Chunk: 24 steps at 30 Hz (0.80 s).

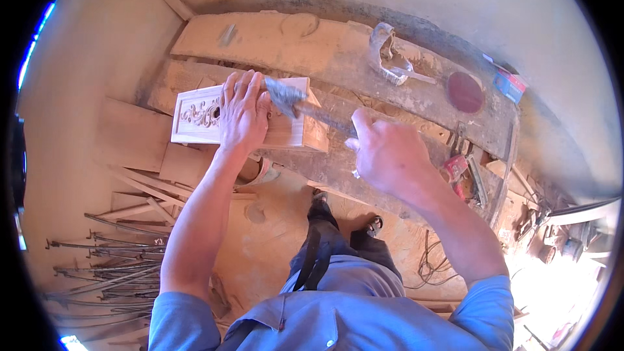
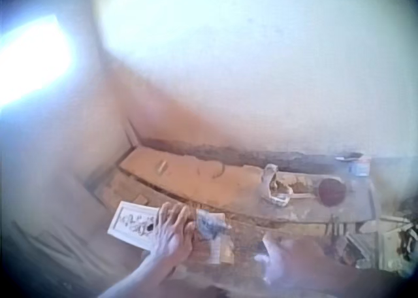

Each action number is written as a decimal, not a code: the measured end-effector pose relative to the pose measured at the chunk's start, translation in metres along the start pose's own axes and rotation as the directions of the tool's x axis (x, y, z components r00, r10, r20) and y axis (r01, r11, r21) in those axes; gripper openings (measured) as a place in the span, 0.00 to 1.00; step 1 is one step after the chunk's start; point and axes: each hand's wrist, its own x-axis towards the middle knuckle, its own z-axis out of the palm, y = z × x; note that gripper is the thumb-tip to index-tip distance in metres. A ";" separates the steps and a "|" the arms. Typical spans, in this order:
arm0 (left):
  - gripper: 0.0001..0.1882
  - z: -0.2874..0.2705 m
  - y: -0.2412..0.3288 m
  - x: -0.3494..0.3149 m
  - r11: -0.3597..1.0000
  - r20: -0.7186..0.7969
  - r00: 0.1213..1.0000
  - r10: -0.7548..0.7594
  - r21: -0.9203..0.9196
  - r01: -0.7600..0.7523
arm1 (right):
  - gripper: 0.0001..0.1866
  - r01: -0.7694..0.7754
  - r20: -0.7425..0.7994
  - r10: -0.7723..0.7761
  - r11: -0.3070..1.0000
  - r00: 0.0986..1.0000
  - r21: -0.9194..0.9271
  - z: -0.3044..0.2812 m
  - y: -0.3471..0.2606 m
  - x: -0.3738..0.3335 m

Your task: The person assembles a wooden drawer by hand and with a nail gun, hammering joints together, applying glue, and securing a decorative front panel.

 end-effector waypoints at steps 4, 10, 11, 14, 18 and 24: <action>0.26 0.000 0.003 0.005 0.998 -0.008 1.000 -0.010 -0.057 0.010 | 0.18 0.059 -0.061 -0.057 0.998 0.996 0.025 0.003 0.000 0.010; 0.24 0.001 -0.008 -0.001 0.999 -0.003 1.000 0.006 -0.039 -0.006 | 0.22 0.096 0.055 -0.095 0.995 0.994 -0.015 0.010 0.004 0.019; 0.24 0.001 -0.008 0.001 1.000 0.002 1.000 0.004 -0.027 -0.004 | 0.22 0.101 0.071 -0.102 0.995 0.992 0.011 0.017 0.005 0.016; 0.22 0.011 -0.004 0.005 0.999 -0.013 0.999 0.036 -0.007 -0.036 | 0.21 0.042 0.016 -0.044 0.995 0.999 0.094 0.042 0.020 -0.002; 0.21 0.030 -0.013 0.008 0.989 -0.003 0.989 0.151 0.001 -0.151 | 0.24 -0.431 0.267 0.339 0.736 0.902 0.522 0.080 0.061 -0.036; 0.28 0.030 -0.050 0.004 0.986 0.034 0.986 0.163 0.013 -0.164 | 0.18 -0.708 0.313 0.646 0.543 0.696 0.453 0.228 0.139 -0.107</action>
